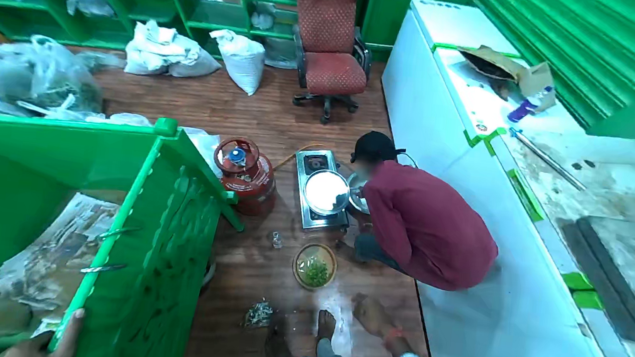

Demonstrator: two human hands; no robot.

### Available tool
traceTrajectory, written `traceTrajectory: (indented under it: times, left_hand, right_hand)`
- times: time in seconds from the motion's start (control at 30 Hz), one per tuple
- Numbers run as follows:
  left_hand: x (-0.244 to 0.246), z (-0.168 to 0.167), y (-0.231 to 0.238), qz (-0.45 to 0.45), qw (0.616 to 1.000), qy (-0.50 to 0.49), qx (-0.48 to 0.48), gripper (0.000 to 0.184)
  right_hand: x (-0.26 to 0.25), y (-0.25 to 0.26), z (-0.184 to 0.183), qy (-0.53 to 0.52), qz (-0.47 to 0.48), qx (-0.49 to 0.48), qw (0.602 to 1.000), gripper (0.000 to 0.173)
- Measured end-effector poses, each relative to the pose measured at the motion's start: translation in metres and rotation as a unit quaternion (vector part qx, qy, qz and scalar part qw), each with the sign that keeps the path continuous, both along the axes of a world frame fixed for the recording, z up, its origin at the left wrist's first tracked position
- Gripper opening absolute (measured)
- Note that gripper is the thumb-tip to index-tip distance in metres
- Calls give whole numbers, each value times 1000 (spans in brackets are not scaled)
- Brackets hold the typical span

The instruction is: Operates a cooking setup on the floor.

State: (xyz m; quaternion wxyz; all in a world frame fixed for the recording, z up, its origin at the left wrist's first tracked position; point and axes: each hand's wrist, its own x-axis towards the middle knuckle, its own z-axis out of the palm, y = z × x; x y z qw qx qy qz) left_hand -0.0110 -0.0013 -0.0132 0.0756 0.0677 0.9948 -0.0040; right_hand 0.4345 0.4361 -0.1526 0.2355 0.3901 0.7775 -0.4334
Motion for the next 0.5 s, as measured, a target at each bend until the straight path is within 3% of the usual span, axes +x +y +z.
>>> traceTrajectory:
  times: [0.07,0.17,0.23,0.3,0.5]
  left_hand:
    - [0,3,-1,-1,1000,-9,7,92]
    - [-3,3,-3,-13,1000,-11,14,93]
    - [-2,1,-6,-16,1000,-9,22,95]
    - [-3,-1,-7,-18,999,-4,31,95]
    - [0,-3,-7,-20,999,9,42,98]
  right_hand:
    - [24,-23,-5,-50,-4,-59,997,38]
    - [84,-49,-85,-79,-60,-92,991,36]
    - [111,-69,-107,-97,-151,-102,978,33]
    - [122,-85,-109,-103,-193,-95,971,31]
    - [117,-103,-102,-86,-173,-49,980,29]
